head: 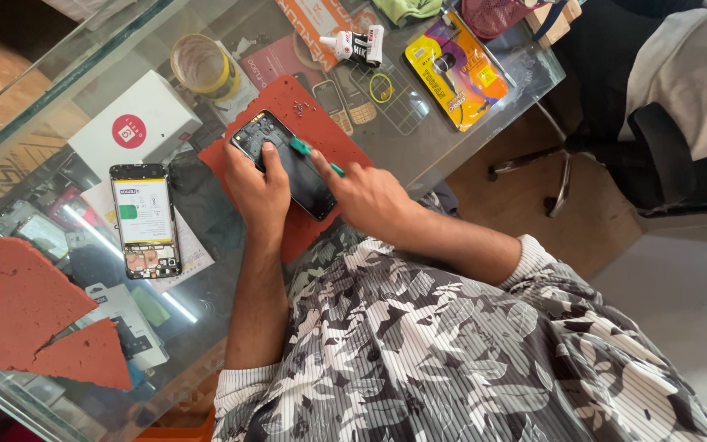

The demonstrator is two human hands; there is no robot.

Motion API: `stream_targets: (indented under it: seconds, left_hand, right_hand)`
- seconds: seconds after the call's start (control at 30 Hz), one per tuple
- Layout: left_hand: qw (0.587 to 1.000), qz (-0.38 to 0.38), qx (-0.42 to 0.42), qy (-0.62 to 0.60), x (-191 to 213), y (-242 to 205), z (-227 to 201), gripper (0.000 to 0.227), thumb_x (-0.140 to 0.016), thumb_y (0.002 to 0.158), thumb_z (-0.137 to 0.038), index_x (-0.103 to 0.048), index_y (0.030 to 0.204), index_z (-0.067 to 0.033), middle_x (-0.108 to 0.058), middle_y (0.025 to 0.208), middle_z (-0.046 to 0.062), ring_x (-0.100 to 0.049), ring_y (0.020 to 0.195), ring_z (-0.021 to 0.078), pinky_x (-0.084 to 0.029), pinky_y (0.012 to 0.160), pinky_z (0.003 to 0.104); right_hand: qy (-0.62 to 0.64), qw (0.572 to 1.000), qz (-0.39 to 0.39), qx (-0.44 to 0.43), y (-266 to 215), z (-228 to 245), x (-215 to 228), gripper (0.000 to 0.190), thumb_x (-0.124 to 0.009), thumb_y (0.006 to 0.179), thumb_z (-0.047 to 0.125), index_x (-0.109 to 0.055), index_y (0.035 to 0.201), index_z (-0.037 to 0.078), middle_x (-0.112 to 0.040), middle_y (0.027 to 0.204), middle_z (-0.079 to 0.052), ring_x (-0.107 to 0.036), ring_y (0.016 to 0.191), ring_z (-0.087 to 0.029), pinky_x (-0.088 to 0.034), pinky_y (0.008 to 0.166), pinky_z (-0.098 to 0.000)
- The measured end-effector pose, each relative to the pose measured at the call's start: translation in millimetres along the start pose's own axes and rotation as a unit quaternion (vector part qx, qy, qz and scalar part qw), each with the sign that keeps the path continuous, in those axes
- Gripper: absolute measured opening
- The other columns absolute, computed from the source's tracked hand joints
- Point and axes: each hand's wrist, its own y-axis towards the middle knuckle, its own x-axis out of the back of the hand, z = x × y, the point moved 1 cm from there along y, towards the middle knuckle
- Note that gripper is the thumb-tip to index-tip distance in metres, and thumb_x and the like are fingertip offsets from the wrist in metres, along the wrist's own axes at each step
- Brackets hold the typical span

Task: The person cleans and wipes the internal components and case of a disassembled mobile phone using a brush and a cloth.

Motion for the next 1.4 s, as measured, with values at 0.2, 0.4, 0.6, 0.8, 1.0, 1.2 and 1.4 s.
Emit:
stream_targets:
  seconds: [0.2, 0.4, 0.6, 0.8, 1.0, 1.2, 1.4]
  left_hand:
    - [0.998, 0.022, 0.050, 0.029, 2, -1, 5, 0.027, -0.064, 0.101, -0.010, -0.053, 0.119, 0.0071, -0.074, 0.097, 0.019, -0.078, 0.087, 0.0295, -0.059, 0.076, 0.039]
    - [0.995, -0.029, -0.062, 0.073, 1, 1, 10, 0.042, -0.066, 0.098, -0.010, -0.050, 0.133, 0.0089, -0.069, 0.113, 0.028, -0.070, 0.104, 0.0450, -0.055, 0.090, 0.048]
    - [0.998, -0.013, 0.020, 0.053, 1, -3, 11, 0.031, -0.063, 0.099, -0.012, -0.054, 0.123, 0.0050, -0.072, 0.108, 0.025, -0.072, 0.103, 0.0425, -0.056, 0.087, 0.047]
    - [0.998, 0.009, 0.054, -0.004, 0, -2, 19, 0.030, -0.061, 0.100, -0.015, -0.052, 0.120, 0.0056, -0.076, 0.099, 0.020, -0.079, 0.092, 0.0333, -0.060, 0.078, 0.041]
    - [1.000, -0.003, 0.013, 0.003, -1, -1, 20, 0.033, -0.062, 0.101, -0.013, -0.051, 0.124, 0.0073, -0.075, 0.099, 0.021, -0.078, 0.092, 0.0325, -0.060, 0.078, 0.040]
    - [1.000, -0.005, 0.021, -0.021, -3, -3, 21, 0.029, -0.058, 0.102, -0.010, -0.050, 0.122, 0.0084, -0.075, 0.095, 0.017, -0.079, 0.083, 0.0286, -0.060, 0.072, 0.038]
    - [1.000, -0.003, 0.014, -0.005, -2, -2, 21, 0.024, -0.058, 0.103, -0.010, -0.051, 0.119, 0.0071, -0.075, 0.095, 0.017, -0.079, 0.085, 0.0295, -0.060, 0.073, 0.039]
  right_hand:
    - [0.040, 0.996, -0.074, 0.005, 46, -7, -21, 0.093, -0.070, 0.079, 0.008, -0.028, 0.163, 0.011, -0.066, 0.086, -0.018, -0.069, 0.070, -0.036, -0.056, 0.060, -0.0464]
    - [0.030, 0.998, -0.055, 0.022, 21, -10, -10, 0.095, -0.071, 0.078, 0.013, -0.026, 0.161, 0.007, -0.067, 0.087, -0.019, -0.069, 0.072, -0.039, -0.055, 0.060, -0.0477]
    - [-0.041, 0.999, 0.030, 0.007, -34, 0, 12, 0.085, -0.063, 0.080, 0.006, -0.033, 0.159, 0.005, -0.066, 0.089, -0.022, -0.069, 0.067, -0.038, -0.055, 0.056, -0.0469]
    - [0.003, 0.997, -0.074, 0.032, 17, -4, -6, 0.082, -0.065, 0.082, 0.005, -0.037, 0.159, 0.007, -0.065, 0.090, -0.021, -0.068, 0.070, -0.039, -0.055, 0.060, -0.0485]
    - [0.001, 0.997, -0.064, 0.040, 29, -11, -2, 0.085, -0.065, 0.080, 0.005, -0.037, 0.160, 0.010, -0.065, 0.091, -0.019, -0.067, 0.070, -0.040, -0.055, 0.061, -0.0489]
    - [-0.021, 0.998, 0.061, 0.001, -50, 1, 23, 0.088, -0.065, 0.077, 0.004, -0.034, 0.159, 0.005, -0.065, 0.086, -0.020, -0.067, 0.064, -0.039, -0.054, 0.056, -0.0479]
    - [0.001, 0.999, 0.045, -0.015, -38, 6, 19, 0.086, -0.065, 0.078, 0.003, -0.036, 0.159, 0.005, -0.064, 0.083, -0.020, -0.067, 0.065, -0.040, -0.054, 0.059, -0.0495]
